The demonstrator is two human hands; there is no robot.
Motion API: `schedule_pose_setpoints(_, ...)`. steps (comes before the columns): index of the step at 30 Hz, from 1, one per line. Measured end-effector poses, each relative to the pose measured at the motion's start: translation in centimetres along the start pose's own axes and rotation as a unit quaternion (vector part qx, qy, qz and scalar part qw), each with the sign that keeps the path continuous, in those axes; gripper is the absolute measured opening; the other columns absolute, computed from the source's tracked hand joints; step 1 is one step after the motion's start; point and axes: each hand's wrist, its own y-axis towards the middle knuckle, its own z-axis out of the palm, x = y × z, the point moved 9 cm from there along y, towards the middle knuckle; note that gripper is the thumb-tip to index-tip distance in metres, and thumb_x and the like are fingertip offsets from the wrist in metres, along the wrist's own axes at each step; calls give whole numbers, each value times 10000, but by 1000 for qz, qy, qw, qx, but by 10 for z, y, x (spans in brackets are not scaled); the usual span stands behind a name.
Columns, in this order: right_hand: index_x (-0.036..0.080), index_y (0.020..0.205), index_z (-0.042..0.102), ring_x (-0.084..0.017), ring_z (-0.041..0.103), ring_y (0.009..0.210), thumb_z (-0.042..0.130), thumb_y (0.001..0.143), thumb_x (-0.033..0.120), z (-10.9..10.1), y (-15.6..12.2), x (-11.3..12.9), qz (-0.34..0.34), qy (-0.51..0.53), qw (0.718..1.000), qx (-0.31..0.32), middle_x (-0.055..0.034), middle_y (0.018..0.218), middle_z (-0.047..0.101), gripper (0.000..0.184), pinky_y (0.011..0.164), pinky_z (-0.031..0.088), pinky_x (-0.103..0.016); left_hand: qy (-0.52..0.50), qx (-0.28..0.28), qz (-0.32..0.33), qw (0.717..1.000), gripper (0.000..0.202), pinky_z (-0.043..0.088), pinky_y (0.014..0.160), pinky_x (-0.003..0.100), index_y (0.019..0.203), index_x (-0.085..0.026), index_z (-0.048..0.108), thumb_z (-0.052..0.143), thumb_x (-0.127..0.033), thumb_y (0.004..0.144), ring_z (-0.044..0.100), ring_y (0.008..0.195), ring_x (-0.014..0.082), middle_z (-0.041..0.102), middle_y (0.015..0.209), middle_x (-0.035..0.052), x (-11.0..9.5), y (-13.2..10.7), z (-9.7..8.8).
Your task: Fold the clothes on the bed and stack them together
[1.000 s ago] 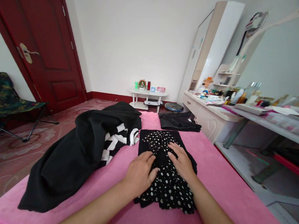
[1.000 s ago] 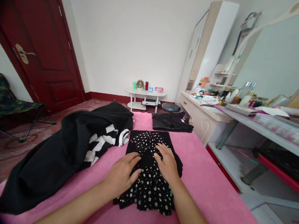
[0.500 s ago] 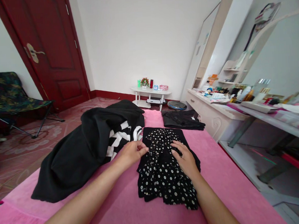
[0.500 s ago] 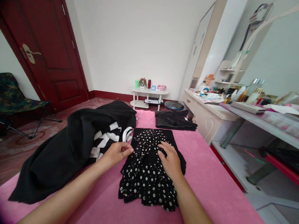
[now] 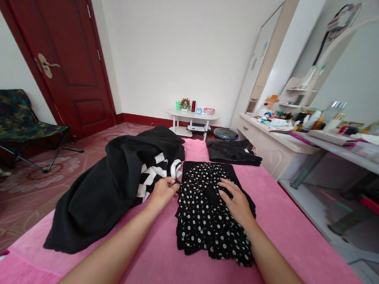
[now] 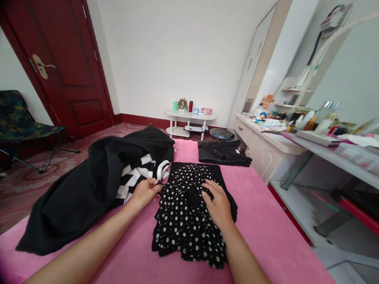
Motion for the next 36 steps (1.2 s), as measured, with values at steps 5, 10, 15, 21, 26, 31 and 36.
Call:
schedule_pose_setpoints(5,235,1094,644,-216,484,1226,497,873,357,0,0,0,3,-2,1000,-2,-60,1285,574,292,1088,325,-465,261,1,31,965,60,369,579,249,650,-212,590,624,-259,665,589,636,172,633,660,-6,-24,-8,-14)
schedule_pose_setpoints(10,234,1078,651,-220,486,1223,496,868,344,-1,0,2,6,-1,1000,-3,-60,1277,580,283,1085,326,-474,267,-53,100,957,291,392,668,274,949,-240,615,570,-470,777,625,810,212,680,852,18,-81,-8,-13)
schedule_pose_setpoints(15,244,1087,649,-215,488,1221,493,868,339,-3,0,4,3,-1,1000,-3,-49,1281,578,285,1087,325,-465,213,-18,73,974,575,419,681,283,1127,-195,581,686,-527,668,629,791,227,670,823,43,-76,25,21)
schedule_pose_setpoints(21,243,1084,650,-205,477,1233,488,872,319,-2,-1,2,8,2,1000,0,-43,1288,573,278,1091,322,-441,119,-2,104,987,217,443,645,245,895,-175,670,659,-167,678,598,645,142,628,661,-14,-59,46,30)
schedule_pose_setpoints(26,242,1084,648,-202,474,1234,488,874,326,-2,-1,2,9,6,1000,2,-43,1286,573,277,1094,317,-441,70,-49,93,992,106,463,639,244,808,-145,664,619,-199,729,593,643,129,656,718,14,-37,49,12)
schedule_pose_setpoints(31,252,1085,645,-206,471,1235,490,873,325,-1,-1,3,9,2,1000,4,-39,1291,568,272,1094,313,-453,97,-85,129,983,105,468,686,255,836,-171,639,563,-160,764,595,689,138,645,756,10,-39,43,7)
schedule_pose_setpoints(36,247,1090,645,-211,474,1230,476,875,323,0,0,3,2,-17,1000,4,-39,1290,568,283,1089,320,-449,309,-81,188,929,224,451,827,359,809,-192,674,484,-83,763,579,937,246,628,926,81,-77,21,20)
